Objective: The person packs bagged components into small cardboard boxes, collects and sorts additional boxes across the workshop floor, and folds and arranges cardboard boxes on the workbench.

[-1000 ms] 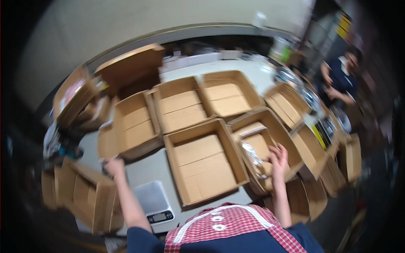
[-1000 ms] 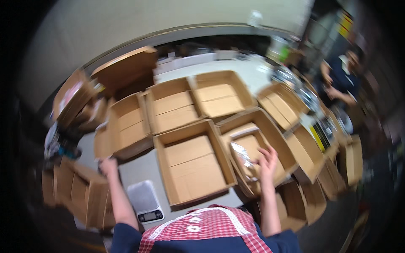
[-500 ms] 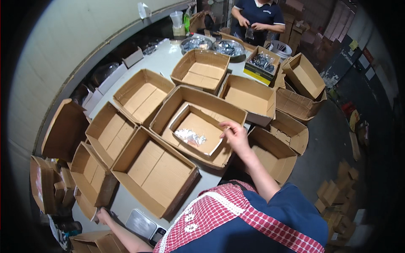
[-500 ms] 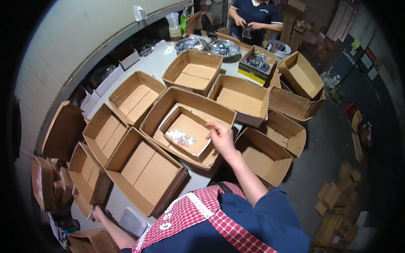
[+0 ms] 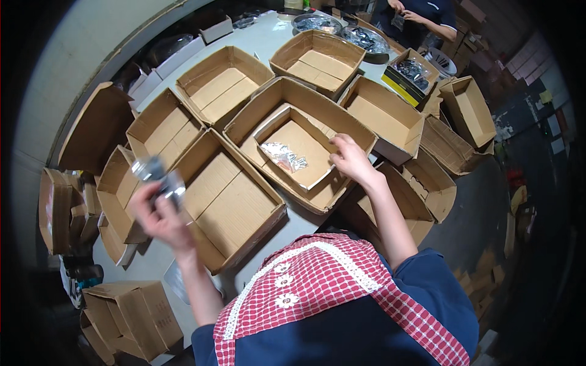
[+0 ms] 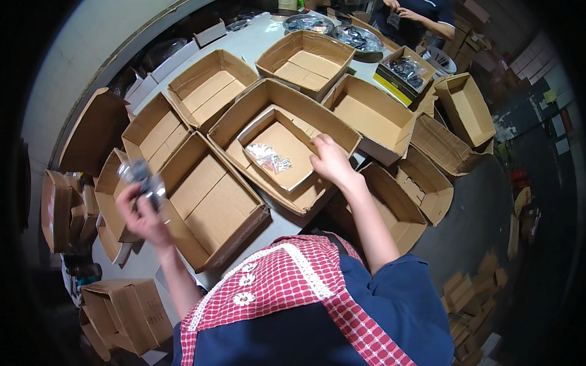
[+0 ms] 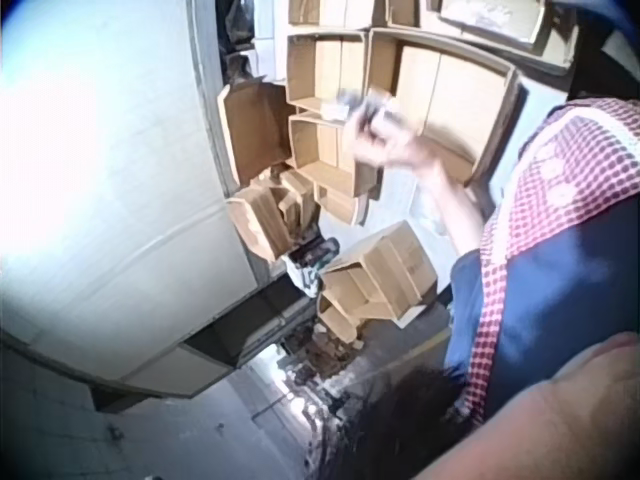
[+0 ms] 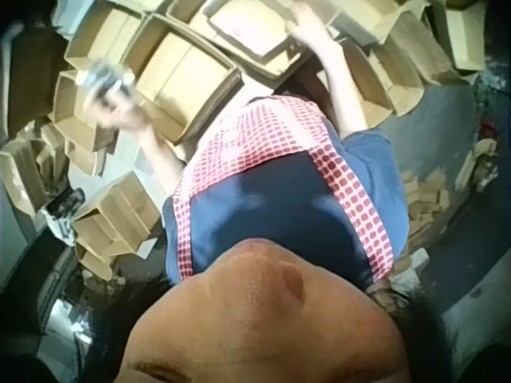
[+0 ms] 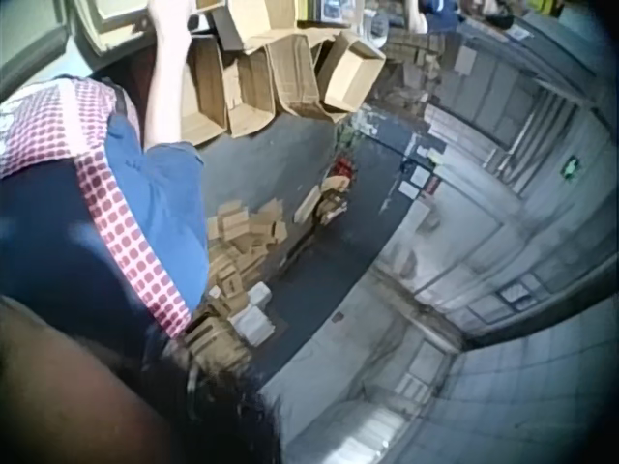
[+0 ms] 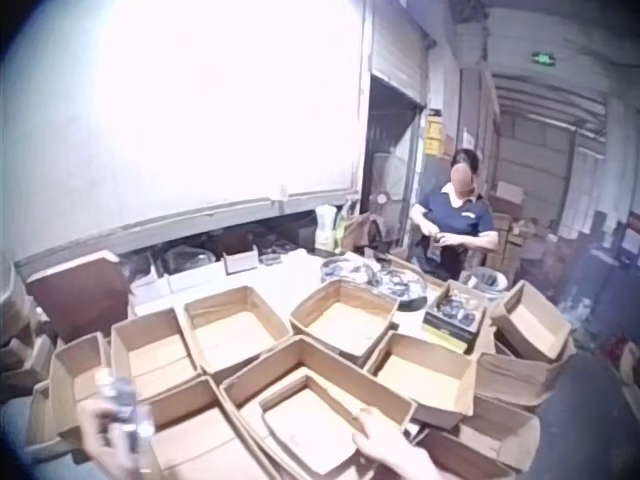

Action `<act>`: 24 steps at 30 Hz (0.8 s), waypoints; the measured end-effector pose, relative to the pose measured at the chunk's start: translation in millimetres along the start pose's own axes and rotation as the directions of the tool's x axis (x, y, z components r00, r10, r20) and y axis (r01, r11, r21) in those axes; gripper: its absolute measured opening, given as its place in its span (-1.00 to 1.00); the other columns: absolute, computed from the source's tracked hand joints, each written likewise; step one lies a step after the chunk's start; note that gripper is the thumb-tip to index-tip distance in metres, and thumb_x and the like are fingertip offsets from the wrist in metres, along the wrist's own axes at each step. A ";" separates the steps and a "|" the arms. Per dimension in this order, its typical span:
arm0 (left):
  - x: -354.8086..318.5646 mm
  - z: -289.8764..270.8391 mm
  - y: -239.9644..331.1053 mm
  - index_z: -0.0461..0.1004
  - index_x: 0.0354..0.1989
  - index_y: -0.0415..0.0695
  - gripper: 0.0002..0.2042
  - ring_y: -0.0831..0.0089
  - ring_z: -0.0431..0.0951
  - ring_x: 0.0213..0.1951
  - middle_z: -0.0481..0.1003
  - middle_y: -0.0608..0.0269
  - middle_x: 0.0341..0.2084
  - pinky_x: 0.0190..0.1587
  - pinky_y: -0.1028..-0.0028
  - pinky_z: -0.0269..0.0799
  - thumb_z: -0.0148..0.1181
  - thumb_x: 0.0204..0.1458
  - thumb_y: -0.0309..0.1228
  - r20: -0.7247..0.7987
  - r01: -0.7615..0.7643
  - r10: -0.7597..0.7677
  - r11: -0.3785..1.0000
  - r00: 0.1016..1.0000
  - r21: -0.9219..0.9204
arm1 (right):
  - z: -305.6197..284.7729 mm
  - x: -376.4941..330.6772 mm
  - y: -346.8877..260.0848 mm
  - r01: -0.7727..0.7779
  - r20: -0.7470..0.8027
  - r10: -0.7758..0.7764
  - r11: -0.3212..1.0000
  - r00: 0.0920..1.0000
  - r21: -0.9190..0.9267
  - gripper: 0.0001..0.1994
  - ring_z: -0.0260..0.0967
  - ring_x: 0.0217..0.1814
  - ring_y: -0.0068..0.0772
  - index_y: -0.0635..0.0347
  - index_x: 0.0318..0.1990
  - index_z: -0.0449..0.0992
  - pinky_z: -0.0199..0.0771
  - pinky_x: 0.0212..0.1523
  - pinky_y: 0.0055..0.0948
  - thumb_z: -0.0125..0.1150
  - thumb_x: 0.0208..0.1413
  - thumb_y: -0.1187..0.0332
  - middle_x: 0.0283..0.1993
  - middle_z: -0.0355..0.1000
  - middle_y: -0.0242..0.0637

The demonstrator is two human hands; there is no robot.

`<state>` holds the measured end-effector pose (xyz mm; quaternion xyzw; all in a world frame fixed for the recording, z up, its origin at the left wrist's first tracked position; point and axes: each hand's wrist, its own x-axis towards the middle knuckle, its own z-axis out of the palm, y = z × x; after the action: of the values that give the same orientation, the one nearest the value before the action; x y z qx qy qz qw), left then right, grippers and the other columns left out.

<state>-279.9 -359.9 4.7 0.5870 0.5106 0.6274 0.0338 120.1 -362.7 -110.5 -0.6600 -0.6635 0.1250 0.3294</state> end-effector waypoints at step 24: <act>-130.9 73.5 -26.9 0.49 -0.03 -0.24 -0.75 0.07 0.60 -0.15 0.58 -0.06 -0.18 -0.05 0.23 0.50 0.07 0.12 -0.53 0.595 0.413 -0.432 0.893 0.678 0.179 | -71.6 113.3 -3.6 -0.559 0.645 0.147 0.662 0.750 0.499 -0.49 0.56 -0.56 -0.27 0.56 0.20 0.29 0.64 -0.56 -0.40 0.11 0.03 0.61 -0.30 0.51 -0.06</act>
<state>-197.7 -386.9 -121.0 0.6264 0.6013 0.3661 0.3347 170.4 -273.7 -23.7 -0.5524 -0.4898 0.6026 0.3032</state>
